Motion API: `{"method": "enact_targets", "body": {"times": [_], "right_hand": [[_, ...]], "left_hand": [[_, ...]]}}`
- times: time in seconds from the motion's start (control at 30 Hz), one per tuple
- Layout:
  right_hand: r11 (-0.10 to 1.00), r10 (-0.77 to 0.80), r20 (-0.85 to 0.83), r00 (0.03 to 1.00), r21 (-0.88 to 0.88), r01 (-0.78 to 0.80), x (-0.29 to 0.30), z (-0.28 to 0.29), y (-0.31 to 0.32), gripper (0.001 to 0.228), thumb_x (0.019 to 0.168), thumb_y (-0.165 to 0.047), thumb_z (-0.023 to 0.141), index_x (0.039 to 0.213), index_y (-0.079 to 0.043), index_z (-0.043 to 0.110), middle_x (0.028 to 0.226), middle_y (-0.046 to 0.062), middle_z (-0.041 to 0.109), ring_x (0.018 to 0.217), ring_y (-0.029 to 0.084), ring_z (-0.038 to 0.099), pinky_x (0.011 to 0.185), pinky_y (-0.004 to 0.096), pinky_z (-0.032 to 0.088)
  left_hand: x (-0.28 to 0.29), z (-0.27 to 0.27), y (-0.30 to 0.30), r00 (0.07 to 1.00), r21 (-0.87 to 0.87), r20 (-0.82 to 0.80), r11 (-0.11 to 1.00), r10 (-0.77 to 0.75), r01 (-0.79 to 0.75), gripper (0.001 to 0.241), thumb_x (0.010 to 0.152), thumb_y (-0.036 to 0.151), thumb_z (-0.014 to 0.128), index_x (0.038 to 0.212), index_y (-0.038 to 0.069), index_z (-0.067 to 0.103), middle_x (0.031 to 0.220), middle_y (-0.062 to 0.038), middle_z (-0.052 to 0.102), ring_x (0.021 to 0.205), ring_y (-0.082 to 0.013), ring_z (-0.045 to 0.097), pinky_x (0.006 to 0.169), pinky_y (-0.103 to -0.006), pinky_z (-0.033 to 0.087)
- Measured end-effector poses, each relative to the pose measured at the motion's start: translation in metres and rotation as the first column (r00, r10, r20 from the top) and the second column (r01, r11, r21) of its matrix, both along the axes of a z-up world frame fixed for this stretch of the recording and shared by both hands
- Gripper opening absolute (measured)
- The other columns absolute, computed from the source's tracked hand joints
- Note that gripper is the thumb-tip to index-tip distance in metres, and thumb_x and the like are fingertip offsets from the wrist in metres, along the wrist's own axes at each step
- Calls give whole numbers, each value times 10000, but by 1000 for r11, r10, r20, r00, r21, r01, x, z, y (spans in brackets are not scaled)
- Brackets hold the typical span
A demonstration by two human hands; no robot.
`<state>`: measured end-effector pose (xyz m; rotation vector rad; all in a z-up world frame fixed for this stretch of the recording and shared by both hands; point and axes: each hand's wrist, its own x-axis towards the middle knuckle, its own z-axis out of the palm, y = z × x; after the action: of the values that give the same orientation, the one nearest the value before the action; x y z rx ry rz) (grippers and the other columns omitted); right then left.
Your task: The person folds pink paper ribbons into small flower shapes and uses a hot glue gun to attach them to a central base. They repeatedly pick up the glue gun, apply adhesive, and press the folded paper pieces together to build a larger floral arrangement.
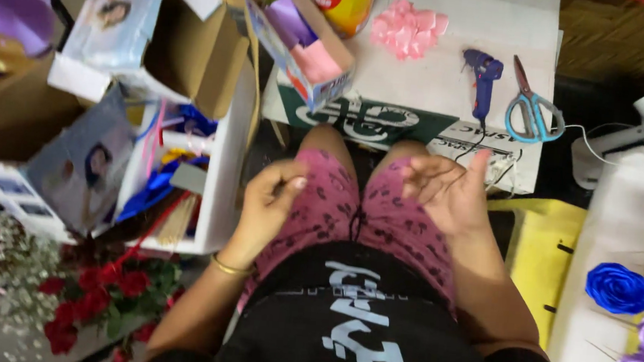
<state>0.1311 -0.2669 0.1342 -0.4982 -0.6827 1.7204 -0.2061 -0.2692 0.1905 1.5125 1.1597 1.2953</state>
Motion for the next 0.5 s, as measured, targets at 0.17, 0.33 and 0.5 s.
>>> {"method": "enact_targets", "body": {"times": [0.17,0.33,0.5], "right_hand": [[928,329,-186,926,244,-280,-44,89,-37,1096,910,-811,255,1529,84,382,1448,322,551,1154,437,664,944,560,559],[891,402,-175,899,300,-341,-52,104,-55,1124,902,-818,237,1548,96,338,1450,349,526,1140,451,650,927,568,534],[878,401,-143,905,341,-335,-48,102,-63,1106,933,-793,231,1507,142,377,1380,380,561,1186,467,627,984,568,509]], "left_hand": [[7,21,-22,991,105,92,990,-103,93,411,819,-39,816,1202,67,710,964,-113,764,859,-195,718,873,-354,562],[9,46,-39,975,211,142,968,-170,138,116,798,27,868,898,40,810,814,-105,769,743,-229,741,768,-347,581],[15,64,-43,937,430,149,874,-316,226,561,1091,464,405,1042,63,794,832,-80,790,715,-279,752,716,-405,592]]}}
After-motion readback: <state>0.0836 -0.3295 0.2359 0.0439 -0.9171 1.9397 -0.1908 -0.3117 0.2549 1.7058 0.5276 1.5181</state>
